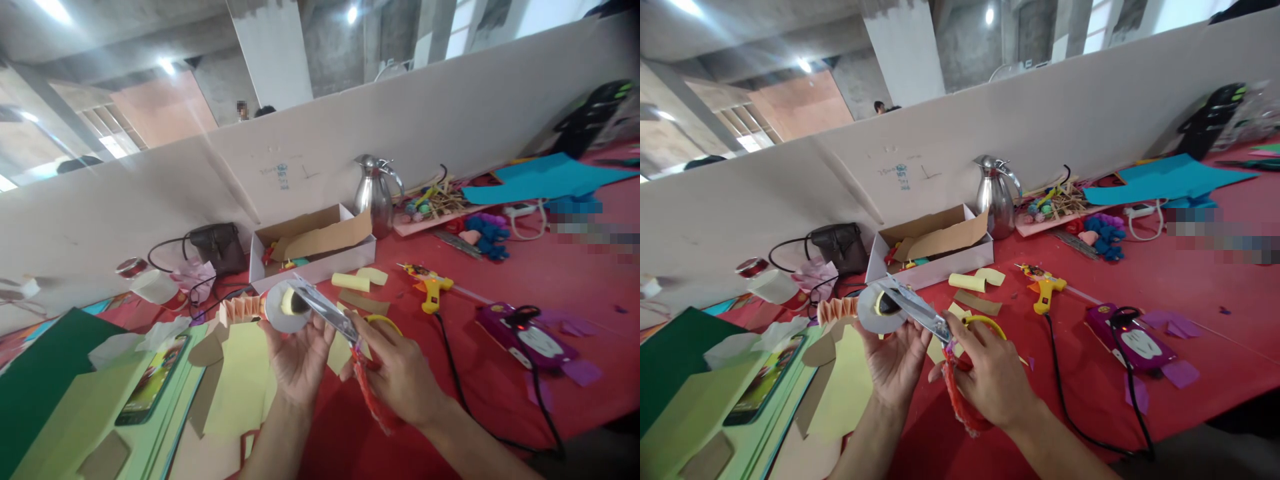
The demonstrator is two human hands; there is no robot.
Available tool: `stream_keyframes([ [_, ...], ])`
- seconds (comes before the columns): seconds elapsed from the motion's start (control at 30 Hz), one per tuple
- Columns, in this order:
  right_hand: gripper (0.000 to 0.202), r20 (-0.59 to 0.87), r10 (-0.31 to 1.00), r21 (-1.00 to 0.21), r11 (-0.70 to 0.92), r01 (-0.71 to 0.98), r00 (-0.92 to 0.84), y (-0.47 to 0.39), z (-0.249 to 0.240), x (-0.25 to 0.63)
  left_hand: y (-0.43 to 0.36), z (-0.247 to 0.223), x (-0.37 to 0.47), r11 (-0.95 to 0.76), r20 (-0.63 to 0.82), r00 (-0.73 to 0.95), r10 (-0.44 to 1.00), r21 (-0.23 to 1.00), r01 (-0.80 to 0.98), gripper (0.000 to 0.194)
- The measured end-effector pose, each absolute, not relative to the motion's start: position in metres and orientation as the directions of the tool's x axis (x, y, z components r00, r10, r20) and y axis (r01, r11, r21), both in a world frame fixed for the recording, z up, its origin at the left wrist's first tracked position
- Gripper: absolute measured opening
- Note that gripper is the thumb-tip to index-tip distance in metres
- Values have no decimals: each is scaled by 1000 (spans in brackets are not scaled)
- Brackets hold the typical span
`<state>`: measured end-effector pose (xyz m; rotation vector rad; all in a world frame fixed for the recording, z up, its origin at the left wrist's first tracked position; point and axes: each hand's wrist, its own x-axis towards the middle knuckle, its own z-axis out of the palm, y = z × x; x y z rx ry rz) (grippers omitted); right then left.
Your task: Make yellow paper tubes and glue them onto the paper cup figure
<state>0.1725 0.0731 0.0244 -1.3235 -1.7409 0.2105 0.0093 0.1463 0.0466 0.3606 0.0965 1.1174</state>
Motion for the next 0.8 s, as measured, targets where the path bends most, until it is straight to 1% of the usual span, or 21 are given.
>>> stream_keyframes([
  [0.13,54,584,811,-549,439,712,-50,75,24,177,145,49,10,405,90,448,890,299,-864,57],
  [0.3,54,629,774,-464,450,763,-74,79,23,183,143,51,10,416,49,441,896,250,-874,65],
  [0.4,54,620,778,-434,448,782,-102,80,21,185,143,49,10,409,31,425,905,219,-886,66],
  [0.47,52,603,791,-452,442,775,-100,80,20,186,142,50,10,405,26,419,907,212,-889,62],
  [0.57,50,582,812,-555,435,709,-42,77,20,189,140,55,9,387,38,405,914,226,-894,56],
  [0.63,52,575,818,-591,420,688,-6,76,21,192,139,59,8,373,50,394,918,233,-898,55],
  [0.7,56,575,818,-558,397,729,-5,75,23,195,139,61,7,381,53,403,914,235,-894,56],
  [0.8,58,575,817,-458,370,808,-48,77,29,197,141,60,4,401,71,430,900,256,-880,56],
])
